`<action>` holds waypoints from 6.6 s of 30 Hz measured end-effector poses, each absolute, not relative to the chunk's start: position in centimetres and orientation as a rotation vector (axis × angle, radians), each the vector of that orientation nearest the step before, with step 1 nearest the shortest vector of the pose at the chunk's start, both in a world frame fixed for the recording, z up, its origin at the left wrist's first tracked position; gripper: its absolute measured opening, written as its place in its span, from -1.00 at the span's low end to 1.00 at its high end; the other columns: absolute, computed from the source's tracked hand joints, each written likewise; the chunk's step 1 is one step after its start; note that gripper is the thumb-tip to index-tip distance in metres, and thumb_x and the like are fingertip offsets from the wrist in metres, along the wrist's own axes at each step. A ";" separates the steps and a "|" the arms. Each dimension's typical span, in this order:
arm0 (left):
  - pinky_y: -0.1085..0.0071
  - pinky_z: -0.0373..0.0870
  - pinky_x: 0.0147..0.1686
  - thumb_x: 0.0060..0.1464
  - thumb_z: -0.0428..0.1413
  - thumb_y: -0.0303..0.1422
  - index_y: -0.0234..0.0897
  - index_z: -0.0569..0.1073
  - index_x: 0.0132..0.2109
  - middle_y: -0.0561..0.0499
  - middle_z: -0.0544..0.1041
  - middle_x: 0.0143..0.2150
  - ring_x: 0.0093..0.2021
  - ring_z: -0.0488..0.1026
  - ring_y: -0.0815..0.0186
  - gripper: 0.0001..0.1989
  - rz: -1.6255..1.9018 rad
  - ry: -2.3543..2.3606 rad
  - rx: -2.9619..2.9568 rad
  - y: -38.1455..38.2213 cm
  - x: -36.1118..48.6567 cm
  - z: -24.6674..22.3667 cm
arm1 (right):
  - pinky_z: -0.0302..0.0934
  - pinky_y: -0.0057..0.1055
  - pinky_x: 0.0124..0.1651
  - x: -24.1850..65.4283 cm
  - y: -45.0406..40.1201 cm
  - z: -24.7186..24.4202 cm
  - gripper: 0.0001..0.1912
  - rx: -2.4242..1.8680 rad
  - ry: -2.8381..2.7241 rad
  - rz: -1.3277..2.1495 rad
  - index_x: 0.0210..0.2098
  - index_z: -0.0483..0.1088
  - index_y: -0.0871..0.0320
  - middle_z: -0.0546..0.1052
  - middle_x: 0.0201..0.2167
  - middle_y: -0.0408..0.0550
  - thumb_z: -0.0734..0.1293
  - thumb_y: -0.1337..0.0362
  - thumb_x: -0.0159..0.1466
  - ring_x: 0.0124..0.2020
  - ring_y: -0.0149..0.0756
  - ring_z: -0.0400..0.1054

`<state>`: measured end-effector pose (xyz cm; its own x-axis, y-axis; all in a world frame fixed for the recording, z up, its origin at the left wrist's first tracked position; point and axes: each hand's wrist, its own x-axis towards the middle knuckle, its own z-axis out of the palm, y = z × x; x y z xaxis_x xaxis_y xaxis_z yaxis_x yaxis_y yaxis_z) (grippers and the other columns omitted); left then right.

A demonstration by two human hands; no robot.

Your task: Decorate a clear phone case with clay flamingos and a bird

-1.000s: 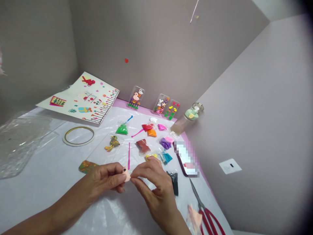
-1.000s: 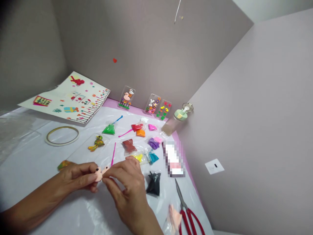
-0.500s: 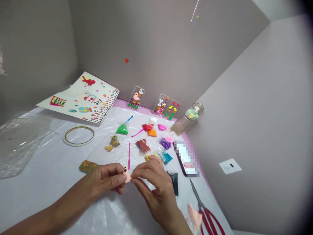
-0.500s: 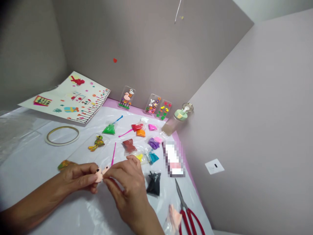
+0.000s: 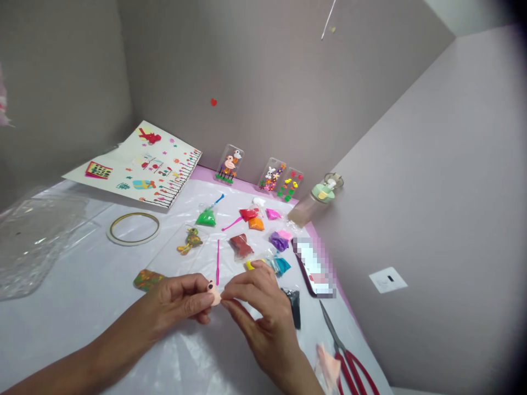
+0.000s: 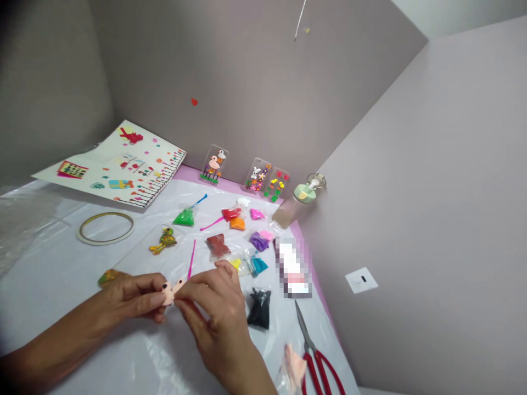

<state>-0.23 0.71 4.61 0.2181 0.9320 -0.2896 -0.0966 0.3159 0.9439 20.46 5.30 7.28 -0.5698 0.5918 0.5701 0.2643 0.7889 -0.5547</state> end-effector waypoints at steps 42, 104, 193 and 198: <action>0.32 0.49 -0.08 0.16 0.27 -0.01 -0.14 0.63 -0.23 0.02 0.64 -0.21 -0.10 0.59 0.13 -0.70 1.016 1.162 1.177 0.4 0.3 3.9 | 0.37 -0.39 0.04 20.4 4.9 7.7 -0.77 -0.855 -1.982 1.097 0.01 0.57 0.03 0.67 -0.19 -0.15 0.49 0.35 0.37 -0.15 -0.31 0.55; 0.13 0.47 -0.04 0.29 0.17 -0.03 -0.06 0.51 0.00 -0.03 0.61 -0.03 -0.03 0.55 0.04 -0.72 1.018 1.573 1.665 1.8 -1.7 1.5 | 0.25 -0.37 -0.19 19.5 5.9 4.3 -0.88 -1.087 -2.278 0.509 -0.20 0.54 0.11 0.62 -0.30 -0.11 0.48 0.43 0.32 -0.27 -0.23 0.49; 0.37 0.40 -0.18 0.12 0.30 -0.06 -0.17 0.55 -0.33 0.08 0.57 -0.40 -0.31 0.48 0.23 -0.72 0.823 1.067 1.047 1.6 -1.7 4.6 | 0.24 -0.11 0.26 20.2 5.7 6.7 -0.92 -0.599 -2.276 0.297 -0.12 0.52 0.06 0.66 -0.33 -0.15 0.38 0.36 0.48 -0.33 -0.33 0.55; 0.38 0.39 -0.18 0.15 0.29 -0.06 -0.17 0.57 -0.30 0.08 0.61 -0.37 -0.30 0.50 0.25 -0.72 0.821 1.008 1.025 1.6 -1.9 4.0 | 0.21 -0.11 0.27 20.3 5.7 6.7 -0.91 -0.603 -2.297 0.268 -0.15 0.51 0.07 0.64 -0.34 -0.16 0.37 0.38 0.49 -0.35 -0.34 0.53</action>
<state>-1.89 1.62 4.03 0.3310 0.9031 -0.2736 -0.0851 0.3173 0.9445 20.32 5.66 6.71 -0.6204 0.4962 0.6074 0.3433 0.8681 -0.3586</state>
